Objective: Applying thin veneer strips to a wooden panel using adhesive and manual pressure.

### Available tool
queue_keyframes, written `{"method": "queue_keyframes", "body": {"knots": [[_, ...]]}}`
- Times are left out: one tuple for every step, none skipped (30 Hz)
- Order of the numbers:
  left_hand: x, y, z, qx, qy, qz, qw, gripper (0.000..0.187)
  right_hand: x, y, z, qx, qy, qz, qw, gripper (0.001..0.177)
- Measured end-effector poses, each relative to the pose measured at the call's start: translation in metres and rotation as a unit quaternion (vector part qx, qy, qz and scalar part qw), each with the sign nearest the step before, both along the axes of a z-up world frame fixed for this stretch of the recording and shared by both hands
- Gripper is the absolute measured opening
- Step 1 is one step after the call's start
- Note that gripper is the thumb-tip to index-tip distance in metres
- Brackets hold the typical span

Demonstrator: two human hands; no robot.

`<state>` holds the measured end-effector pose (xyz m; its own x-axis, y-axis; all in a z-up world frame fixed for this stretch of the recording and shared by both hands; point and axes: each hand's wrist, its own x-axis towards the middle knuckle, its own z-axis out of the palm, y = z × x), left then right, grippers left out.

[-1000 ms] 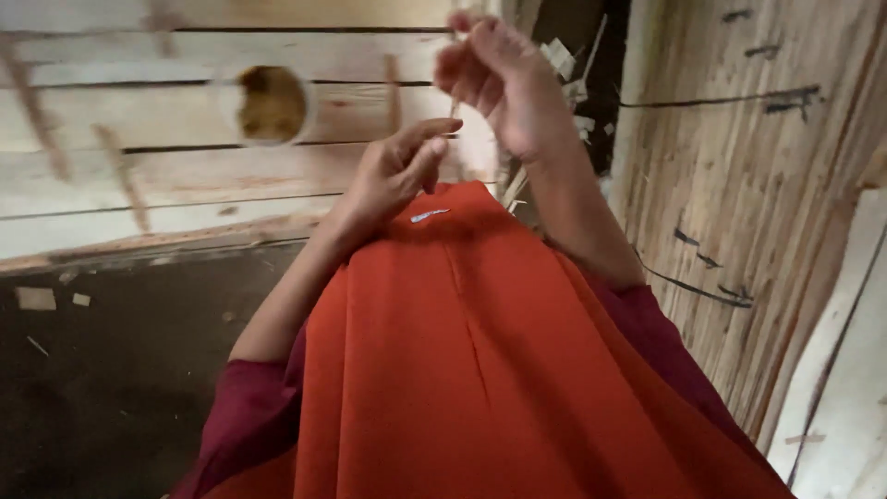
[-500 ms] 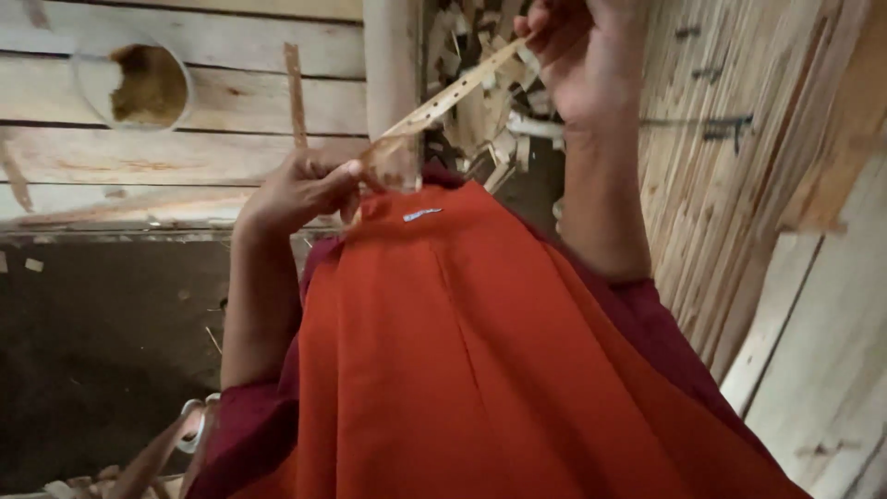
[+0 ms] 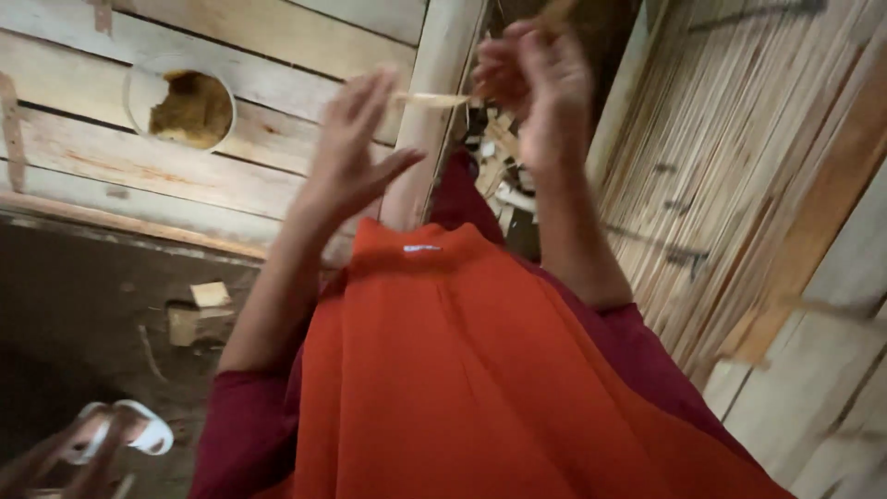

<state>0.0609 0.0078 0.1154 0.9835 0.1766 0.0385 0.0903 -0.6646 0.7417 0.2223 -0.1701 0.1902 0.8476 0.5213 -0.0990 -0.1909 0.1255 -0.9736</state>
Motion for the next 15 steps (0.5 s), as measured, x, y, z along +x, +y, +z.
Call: {"method": "queue_keyframes", "body": {"knots": [[0.017,-0.011,0.000,-0.002,-0.001,0.012,1.000,0.085,0.006,0.005,-0.009,-0.002,-0.001,0.012,1.000,0.016],[0.036,-0.023,0.000,-0.064,0.006,0.025,0.998,0.078,0.013,0.009,-0.018,-0.002,0.040,0.039,0.998,0.015],[0.056,-0.034,-0.001,-0.127,0.012,0.038,0.991,0.070,0.021,0.013,-0.028,-0.004,0.082,0.066,0.994,0.015],[0.070,-0.043,-0.005,-0.136,0.016,0.056,0.989,0.070,0.031,0.015,-0.039,-0.015,0.088,0.082,0.993,0.015],[0.085,-0.052,-0.008,-0.100,-0.024,0.102,0.989,0.055,0.042,0.016,-0.049,-0.026,0.088,0.080,0.993,0.015],[0.110,-0.048,-0.010,-0.046,-0.075,0.147,0.985,0.040,0.061,0.029,-0.059,-0.022,0.075,0.080,0.994,0.016],[0.119,-0.051,-0.012,-0.039,-0.082,0.163,0.982,0.040,0.076,0.031,-0.060,-0.017,0.069,0.097,0.993,0.016],[0.119,-0.060,-0.015,-0.088,-0.032,0.196,0.976,0.041,0.082,0.027,-0.061,-0.055,0.067,0.103,0.991,0.012],[0.121,-0.069,-0.019,-0.138,0.017,0.227,0.964,0.043,0.088,0.022,-0.063,-0.093,0.065,0.108,0.988,0.008],[0.126,-0.076,-0.029,-0.145,0.026,0.236,0.961,0.043,0.101,0.015,-0.071,-0.101,0.073,0.116,0.985,0.008],[0.132,-0.084,-0.038,-0.166,0.028,0.232,0.958,0.047,0.115,0.008,-0.077,-0.098,0.068,0.123,0.985,0.007],[0.146,-0.080,-0.045,-0.179,0.014,0.226,0.957,0.052,0.136,0.011,-0.081,-0.085,0.049,0.129,0.987,0.006],[0.154,-0.080,-0.047,-0.176,0.008,0.233,0.956,0.052,0.153,0.010,-0.083,-0.083,0.043,0.136,0.986,0.006],[0.157,-0.086,-0.049,-0.201,0.014,0.225,0.953,0.055,0.166,0.003,-0.085,-0.098,0.038,0.161,0.981,0.006],[0.158,-0.091,-0.050,-0.225,0.021,0.217,0.950,0.057,0.176,-0.003,-0.087,-0.113,0.033,0.187,0.975,0.008]]}}
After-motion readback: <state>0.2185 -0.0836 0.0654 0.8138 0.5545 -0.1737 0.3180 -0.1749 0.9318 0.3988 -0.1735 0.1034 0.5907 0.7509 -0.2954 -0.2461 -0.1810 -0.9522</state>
